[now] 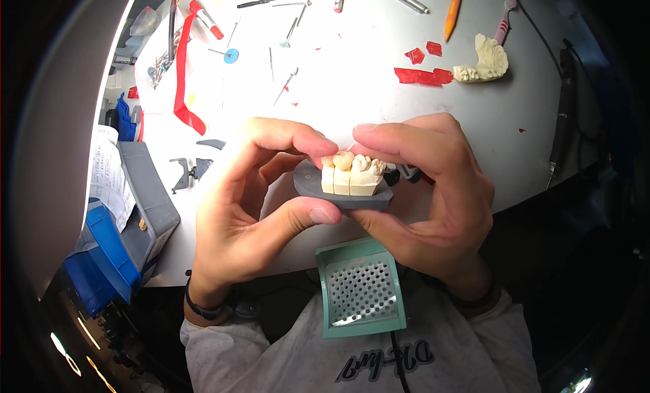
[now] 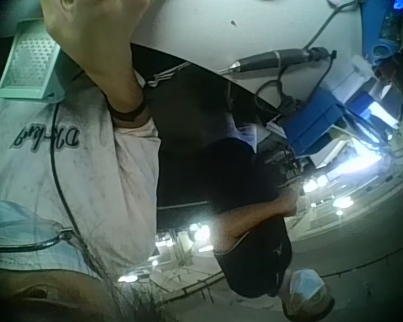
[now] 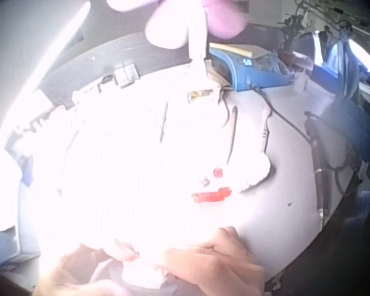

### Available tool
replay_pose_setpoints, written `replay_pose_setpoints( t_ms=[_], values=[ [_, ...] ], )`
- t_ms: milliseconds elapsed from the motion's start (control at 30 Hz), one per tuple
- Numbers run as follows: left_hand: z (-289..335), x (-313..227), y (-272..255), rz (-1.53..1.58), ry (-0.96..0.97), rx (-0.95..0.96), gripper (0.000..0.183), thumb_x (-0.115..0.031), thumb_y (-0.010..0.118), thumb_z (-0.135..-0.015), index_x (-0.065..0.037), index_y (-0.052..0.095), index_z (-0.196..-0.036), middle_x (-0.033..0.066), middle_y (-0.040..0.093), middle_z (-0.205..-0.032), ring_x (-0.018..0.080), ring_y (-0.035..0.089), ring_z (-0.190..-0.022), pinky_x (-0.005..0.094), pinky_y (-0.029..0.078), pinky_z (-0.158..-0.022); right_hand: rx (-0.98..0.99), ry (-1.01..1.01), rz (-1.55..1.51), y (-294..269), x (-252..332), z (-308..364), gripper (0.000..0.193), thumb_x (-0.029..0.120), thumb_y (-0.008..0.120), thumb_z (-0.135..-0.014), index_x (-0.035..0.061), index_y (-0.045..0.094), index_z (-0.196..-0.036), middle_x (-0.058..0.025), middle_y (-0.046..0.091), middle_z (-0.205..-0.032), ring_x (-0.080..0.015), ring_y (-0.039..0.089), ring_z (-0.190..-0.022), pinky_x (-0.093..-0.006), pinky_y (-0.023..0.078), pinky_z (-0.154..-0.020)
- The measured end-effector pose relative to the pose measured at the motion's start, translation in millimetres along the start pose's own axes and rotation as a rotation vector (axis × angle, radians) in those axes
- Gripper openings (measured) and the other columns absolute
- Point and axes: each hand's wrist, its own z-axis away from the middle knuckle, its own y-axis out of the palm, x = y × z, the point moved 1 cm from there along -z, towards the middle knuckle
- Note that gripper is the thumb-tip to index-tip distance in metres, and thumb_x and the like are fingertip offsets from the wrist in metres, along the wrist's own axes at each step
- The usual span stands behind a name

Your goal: The recorder fits and adjusts a set of dental crowns onto a plaster dental model using a rotary tool.

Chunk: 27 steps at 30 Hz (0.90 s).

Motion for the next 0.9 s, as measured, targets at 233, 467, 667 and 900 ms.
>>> replay_pose_setpoints(
  t_ms=[233, 467, 667, 900],
  values=[
    [2, -4, 1, -0.012, -0.008, -0.019, 0.048, 0.001, 0.087, -0.085, 0.002, 0.063, -0.127, 0.0135, 0.067, -0.125, 0.0230, 0.064, -0.121, 0.0413, 0.048, -0.110, 0.010, 0.018, 0.092, -2, 5, -2, 0.064, -0.007, 0.088, -0.065, -0.0003, 0.068, -0.126, -0.0133, 0.070, -0.112, -0.0211, 0.066, -0.101, -0.0297, 0.057, -0.080],
    [-5, -1, 3, -0.445, 0.237, -0.186, 0.056, -0.001, 0.092, -0.079, 0.003, 0.065, -0.127, 0.0125, 0.070, -0.120, 0.0200, 0.068, -0.107, 0.0346, 0.052, -0.098, -0.135, -0.240, 0.474, 14, 10, -6, 0.057, 0.000, 0.087, -0.073, 0.0092, 0.070, -0.126, -0.0103, 0.067, -0.119, -0.0249, 0.062, -0.104, -0.0376, 0.050, -0.091],
    [0, -7, 11, -0.540, 0.284, -0.145, 0.088, -0.014, 0.101, -0.070, 0.006, 0.057, -0.144, 0.0162, 0.070, -0.127, 0.0196, 0.071, -0.105, 0.0344, 0.056, -0.093, -0.122, -0.203, 0.307, 19, 3, -5, 0.045, -0.002, 0.078, -0.079, 0.0088, 0.072, -0.123, -0.0074, 0.063, -0.110, -0.0236, 0.064, -0.091, -0.0335, 0.057, -0.073],
    [-3, -21, -10, -0.266, 0.155, -0.136, 0.050, -0.019, 0.073, -0.099, 0.007, 0.061, -0.140, 0.0178, 0.070, -0.130, 0.0269, 0.062, -0.131, 0.0428, 0.045, -0.114, -0.112, -0.034, -0.102, 12, 5, -5, 0.047, -0.020, 0.071, -0.073, 0.0031, 0.069, -0.114, -0.0140, 0.068, -0.110, -0.0288, 0.071, -0.097, -0.0387, 0.061, -0.082]
  ],
)
